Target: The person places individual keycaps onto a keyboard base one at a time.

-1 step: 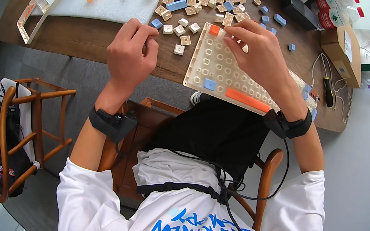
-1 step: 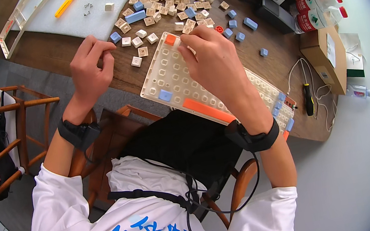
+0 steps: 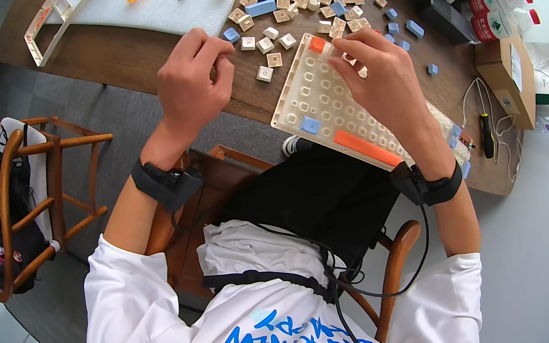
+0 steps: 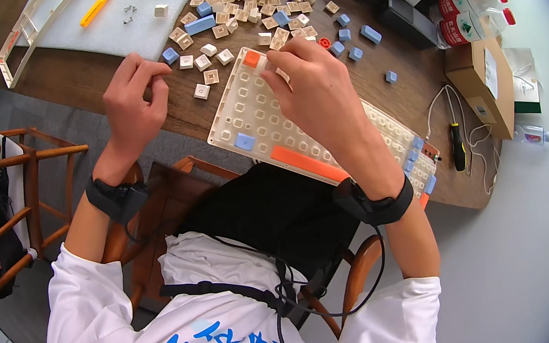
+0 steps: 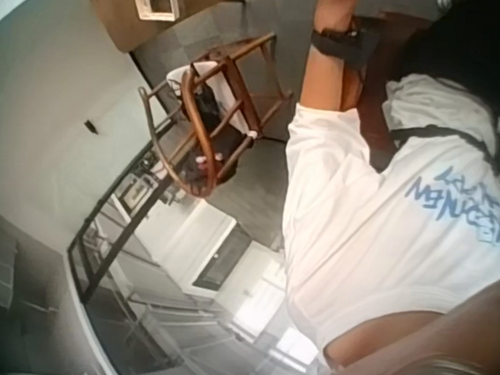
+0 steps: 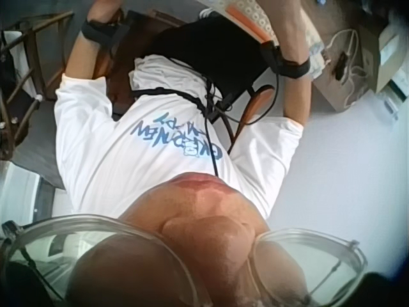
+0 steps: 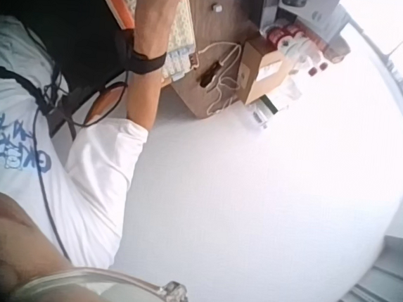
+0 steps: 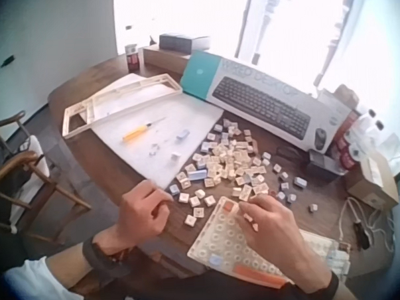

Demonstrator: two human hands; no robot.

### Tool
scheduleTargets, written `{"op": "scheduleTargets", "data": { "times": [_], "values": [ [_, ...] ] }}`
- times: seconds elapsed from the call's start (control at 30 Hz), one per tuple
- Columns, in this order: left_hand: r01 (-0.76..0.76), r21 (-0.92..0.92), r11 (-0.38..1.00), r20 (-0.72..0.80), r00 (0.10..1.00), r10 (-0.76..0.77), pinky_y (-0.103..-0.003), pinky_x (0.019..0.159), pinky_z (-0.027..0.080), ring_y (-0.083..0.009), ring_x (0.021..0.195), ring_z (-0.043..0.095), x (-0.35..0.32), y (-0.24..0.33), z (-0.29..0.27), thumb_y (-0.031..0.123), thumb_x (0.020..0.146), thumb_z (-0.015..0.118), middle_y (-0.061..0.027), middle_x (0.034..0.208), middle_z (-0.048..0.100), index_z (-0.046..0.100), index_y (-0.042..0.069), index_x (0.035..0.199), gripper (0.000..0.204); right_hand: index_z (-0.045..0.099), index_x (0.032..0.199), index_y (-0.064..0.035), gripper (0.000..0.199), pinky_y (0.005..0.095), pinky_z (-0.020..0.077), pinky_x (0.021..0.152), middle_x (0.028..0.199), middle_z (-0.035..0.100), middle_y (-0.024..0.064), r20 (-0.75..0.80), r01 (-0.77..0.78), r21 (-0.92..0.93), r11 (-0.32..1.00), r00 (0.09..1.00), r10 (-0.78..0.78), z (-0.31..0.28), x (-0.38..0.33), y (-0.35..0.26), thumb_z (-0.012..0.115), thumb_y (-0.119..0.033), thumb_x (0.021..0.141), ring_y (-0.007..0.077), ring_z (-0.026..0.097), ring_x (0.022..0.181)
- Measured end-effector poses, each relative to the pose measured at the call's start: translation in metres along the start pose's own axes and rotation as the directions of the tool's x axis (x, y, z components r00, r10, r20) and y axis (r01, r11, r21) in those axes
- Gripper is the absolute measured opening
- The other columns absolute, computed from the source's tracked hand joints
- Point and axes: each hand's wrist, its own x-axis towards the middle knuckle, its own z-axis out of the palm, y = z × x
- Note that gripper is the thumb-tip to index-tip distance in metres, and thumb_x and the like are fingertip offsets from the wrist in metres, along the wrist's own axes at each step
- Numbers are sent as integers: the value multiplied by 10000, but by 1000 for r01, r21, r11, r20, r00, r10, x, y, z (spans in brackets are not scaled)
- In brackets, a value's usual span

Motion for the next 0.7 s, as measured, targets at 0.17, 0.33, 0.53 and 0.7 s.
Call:
{"op": "scheduleTargets", "data": {
  "times": [0.17,0.33,0.53,0.7],
  "values": [
    [15,-4,1000,6,1000,-15,-322,587,485,-209,641,589,0,0,1,-88,819,608,-89,795,575,671,0,871,120,730,1007,8,188,389,557,699,929,671,124,-61,49,-51,998,997,-52,7,-6,7,788,-40,835,310,669,762],
    [11,-5,1000,8,1000,-11,-323,586,479,-212,641,584,0,1,1,-89,822,605,-92,792,570,671,-2,877,122,722,995,15,181,395,541,703,901,653,124,-76,-41,54,998,996,45,9,-10,6,780,-25,829,306,650,785],
    [36,4,999,6,999,-36,-336,595,489,-227,656,591,1,3,-1,-52,823,623,-79,790,568,676,24,871,105,727,986,16,172,401,541,730,905,655,128,-112,-1,28,1000,994,4,14,-8,11,781,-30,829,318,652,790],
    [56,13,998,2,998,-56,-346,604,502,-232,663,602,0,1,0,-17,820,648,-61,789,572,683,48,859,84,732,987,12,182,390,544,721,912,669,122,-62,-78,46,996,995,81,12,-5,9,791,-37,822,296,666,788]
  ]
}}
